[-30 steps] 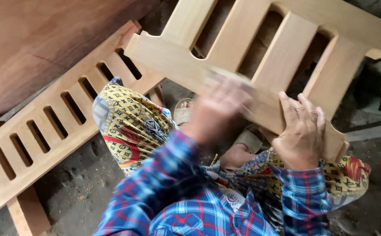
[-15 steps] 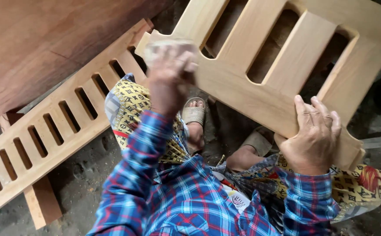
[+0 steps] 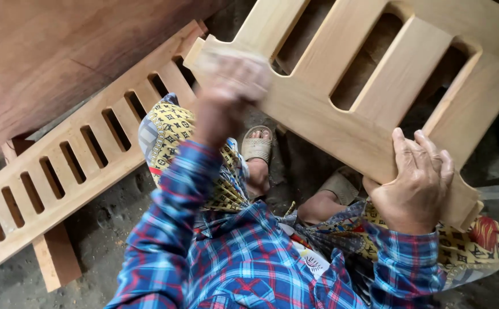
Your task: The person sits on the floor and sands a light-colored wooden piece with cutouts using a sanding block. They hold the wood with one hand and rub the surface with the other, focusing on the edges and flat areas.
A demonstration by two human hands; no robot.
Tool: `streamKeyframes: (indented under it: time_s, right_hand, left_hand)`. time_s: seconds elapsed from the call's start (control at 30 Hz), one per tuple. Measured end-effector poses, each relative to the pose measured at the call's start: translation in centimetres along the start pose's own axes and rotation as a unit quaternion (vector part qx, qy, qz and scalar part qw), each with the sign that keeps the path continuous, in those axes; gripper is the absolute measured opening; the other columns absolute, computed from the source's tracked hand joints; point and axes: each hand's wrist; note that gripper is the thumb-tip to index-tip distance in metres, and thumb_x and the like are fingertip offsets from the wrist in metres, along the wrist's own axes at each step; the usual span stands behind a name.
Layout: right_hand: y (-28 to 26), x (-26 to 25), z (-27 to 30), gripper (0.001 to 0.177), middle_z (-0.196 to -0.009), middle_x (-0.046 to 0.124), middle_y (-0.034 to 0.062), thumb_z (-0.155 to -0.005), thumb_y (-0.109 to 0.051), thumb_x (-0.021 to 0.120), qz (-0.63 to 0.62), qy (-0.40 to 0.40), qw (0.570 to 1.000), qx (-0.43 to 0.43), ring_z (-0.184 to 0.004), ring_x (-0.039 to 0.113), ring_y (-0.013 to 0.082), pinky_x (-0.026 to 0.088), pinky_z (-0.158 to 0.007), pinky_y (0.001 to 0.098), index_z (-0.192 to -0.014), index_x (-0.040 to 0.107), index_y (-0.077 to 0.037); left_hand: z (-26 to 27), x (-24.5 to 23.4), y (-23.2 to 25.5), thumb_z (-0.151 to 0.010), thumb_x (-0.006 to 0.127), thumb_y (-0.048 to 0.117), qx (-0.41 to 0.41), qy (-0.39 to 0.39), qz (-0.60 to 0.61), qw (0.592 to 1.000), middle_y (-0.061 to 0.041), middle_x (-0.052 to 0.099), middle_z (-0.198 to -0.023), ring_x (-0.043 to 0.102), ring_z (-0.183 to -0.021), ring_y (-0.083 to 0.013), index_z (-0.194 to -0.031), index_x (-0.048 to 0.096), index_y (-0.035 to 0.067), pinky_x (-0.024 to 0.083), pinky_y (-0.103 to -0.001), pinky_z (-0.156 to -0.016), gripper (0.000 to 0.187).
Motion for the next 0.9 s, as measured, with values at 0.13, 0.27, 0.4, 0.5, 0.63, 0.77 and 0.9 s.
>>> streamKeyframes:
  time_s: [0.13, 0.27, 0.4, 0.5, 0.63, 0.77, 0.9]
  right_hand:
    - [-0.1, -0.2, 0.0, 0.099, -0.13, 0.074, 0.0133, -0.053, -0.028, 0.091, -0.004, -0.004, 1.0, 0.001, -0.138, 0.06, 0.0308, 0.038, -0.116, 0.0508, -0.146, 0.07, -0.002]
    - [-0.3, -0.4, -0.2, 0.098, -0.129, 0.073, 0.013, -0.055, -0.028, 0.088, -0.007, -0.007, 1.0, 0.007, -0.137, 0.06, 0.0312, 0.036, -0.116, 0.0495, -0.147, 0.07, -0.002]
    - [-0.2, -0.2, -0.3, 0.081, -0.128, 0.075, 0.0134, -0.065, -0.009, 0.075, -0.001, -0.006, 1.0, -0.005, -0.136, 0.062, 0.0311, 0.038, -0.115, 0.0481, -0.145, 0.072, -0.001]
    - [0.0, 0.1, 0.3, 0.082, -0.132, 0.074, 0.012, -0.066, -0.014, 0.078, 0.012, -0.008, 1.0, -0.003, -0.139, 0.06, 0.0297, 0.037, -0.117, 0.0479, -0.147, 0.071, -0.004]
    - [-0.2, 0.1, 0.0, 0.094, -0.129, 0.073, 0.0124, -0.057, -0.026, 0.087, -0.006, 0.0, 1.0, 0.006, -0.138, 0.06, 0.031, 0.037, -0.117, 0.0504, -0.147, 0.07, -0.003]
    - [-0.3, 0.0, 0.0, 0.093, -0.126, 0.074, 0.0135, -0.056, -0.026, 0.088, -0.006, 0.002, 1.0, 0.004, -0.137, 0.061, 0.0315, 0.038, -0.116, 0.0508, -0.145, 0.071, -0.003]
    - [-0.3, -0.1, 0.1, 0.096, -0.127, 0.074, 0.0133, -0.054, -0.025, 0.089, -0.008, 0.002, 1.0, 0.002, -0.136, 0.062, 0.0324, 0.038, -0.115, 0.0514, -0.145, 0.07, -0.002]
  left_hand:
    - [-2.4, -3.3, 0.7, -0.103, 0.057, 0.015, -0.083, 0.123, 0.016, 0.989, -0.018, 0.068, -0.116, 0.06, -0.114, -0.0398, -0.104, 0.07, 0.002, 0.046, -0.05, -0.104, 0.019]
    - [-0.4, 3.4, 6.4, -0.097, 0.064, 0.01, 0.0, 0.009, -0.007, 1.0, -0.015, 0.066, -0.135, 0.059, -0.132, -0.038, -0.134, 0.065, 0.009, 0.036, -0.058, -0.12, 0.037]
    - [-1.0, 2.4, 13.4, -0.091, 0.076, 0.028, 0.022, -0.047, 0.064, 0.997, -0.017, 0.066, -0.137, 0.061, -0.132, -0.0394, -0.131, 0.065, 0.01, 0.036, -0.062, -0.121, 0.046]
    - [-0.8, 1.3, 10.1, -0.098, 0.072, 0.034, 0.075, -0.046, 0.085, 0.992, -0.016, 0.065, -0.136, 0.063, -0.129, -0.0376, -0.129, 0.064, 0.011, 0.044, -0.055, -0.117, 0.039]
    - [-1.2, -0.2, 1.7, -0.097, 0.073, 0.021, 0.026, -0.053, -0.074, 0.995, -0.014, 0.066, -0.136, 0.062, -0.127, -0.0355, -0.131, 0.069, 0.013, 0.041, -0.052, -0.114, 0.035]
    - [-2.6, -0.1, -1.1, -0.103, 0.056, 0.018, 0.043, -0.059, -0.176, 0.982, -0.015, 0.067, -0.134, 0.064, -0.122, -0.0378, -0.128, 0.066, 0.014, 0.048, -0.053, -0.102, 0.027]
    - [-5.6, 0.2, -1.1, -0.102, 0.06, 0.016, 0.072, -0.056, -0.183, 0.979, -0.02, 0.068, -0.128, 0.065, -0.117, -0.0443, -0.118, 0.068, 0.009, 0.049, -0.067, -0.095, 0.018]
Point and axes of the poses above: each hand's wrist, its own z-axis away from the middle knuckle, its own x-axis out of the palm, y = z × x
